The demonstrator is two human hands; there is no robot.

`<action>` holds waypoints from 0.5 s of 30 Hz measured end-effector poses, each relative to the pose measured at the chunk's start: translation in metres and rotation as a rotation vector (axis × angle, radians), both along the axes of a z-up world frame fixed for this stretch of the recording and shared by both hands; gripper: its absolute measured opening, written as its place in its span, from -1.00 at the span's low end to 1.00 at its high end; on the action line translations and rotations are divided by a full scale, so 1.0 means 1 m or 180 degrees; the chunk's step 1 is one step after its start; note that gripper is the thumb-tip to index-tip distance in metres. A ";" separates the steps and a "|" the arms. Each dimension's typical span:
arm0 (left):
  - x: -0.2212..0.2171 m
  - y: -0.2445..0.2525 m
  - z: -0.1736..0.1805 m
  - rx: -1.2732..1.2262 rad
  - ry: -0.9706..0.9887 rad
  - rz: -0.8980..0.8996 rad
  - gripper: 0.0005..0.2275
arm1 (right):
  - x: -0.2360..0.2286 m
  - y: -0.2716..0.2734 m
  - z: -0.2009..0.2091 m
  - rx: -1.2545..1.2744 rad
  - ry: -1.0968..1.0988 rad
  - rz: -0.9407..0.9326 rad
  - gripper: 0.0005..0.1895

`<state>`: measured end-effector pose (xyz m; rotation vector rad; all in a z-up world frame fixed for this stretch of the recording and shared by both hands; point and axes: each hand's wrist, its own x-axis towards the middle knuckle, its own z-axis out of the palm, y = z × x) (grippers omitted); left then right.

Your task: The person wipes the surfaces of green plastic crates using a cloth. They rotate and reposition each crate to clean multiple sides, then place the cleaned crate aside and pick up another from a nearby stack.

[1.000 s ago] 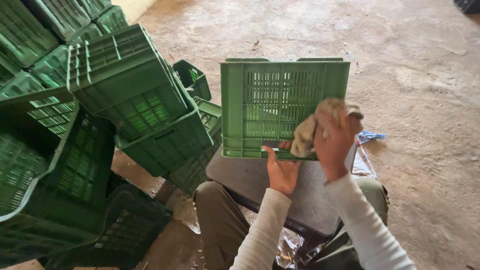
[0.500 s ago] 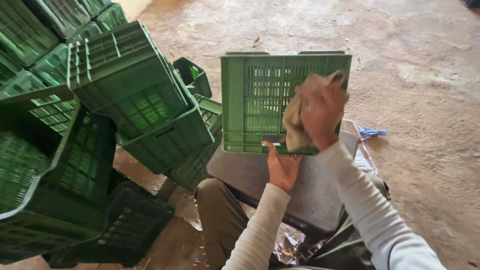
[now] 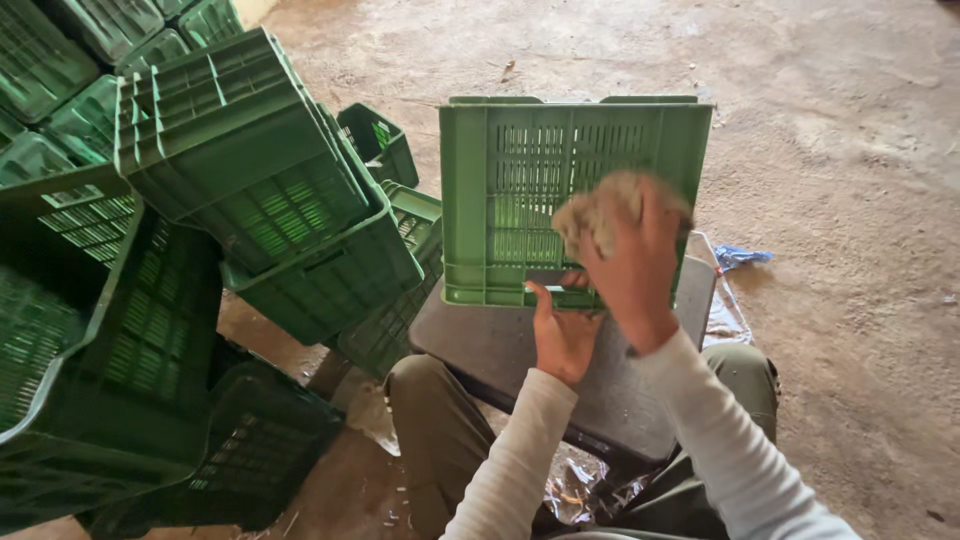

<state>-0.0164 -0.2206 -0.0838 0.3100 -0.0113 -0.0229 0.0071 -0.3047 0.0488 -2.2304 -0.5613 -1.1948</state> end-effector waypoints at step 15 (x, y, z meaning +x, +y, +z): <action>0.007 0.003 -0.014 -0.0353 -0.0109 -0.0138 -0.21 | 0.047 -0.008 -0.008 0.0085 -0.0821 0.0333 -0.68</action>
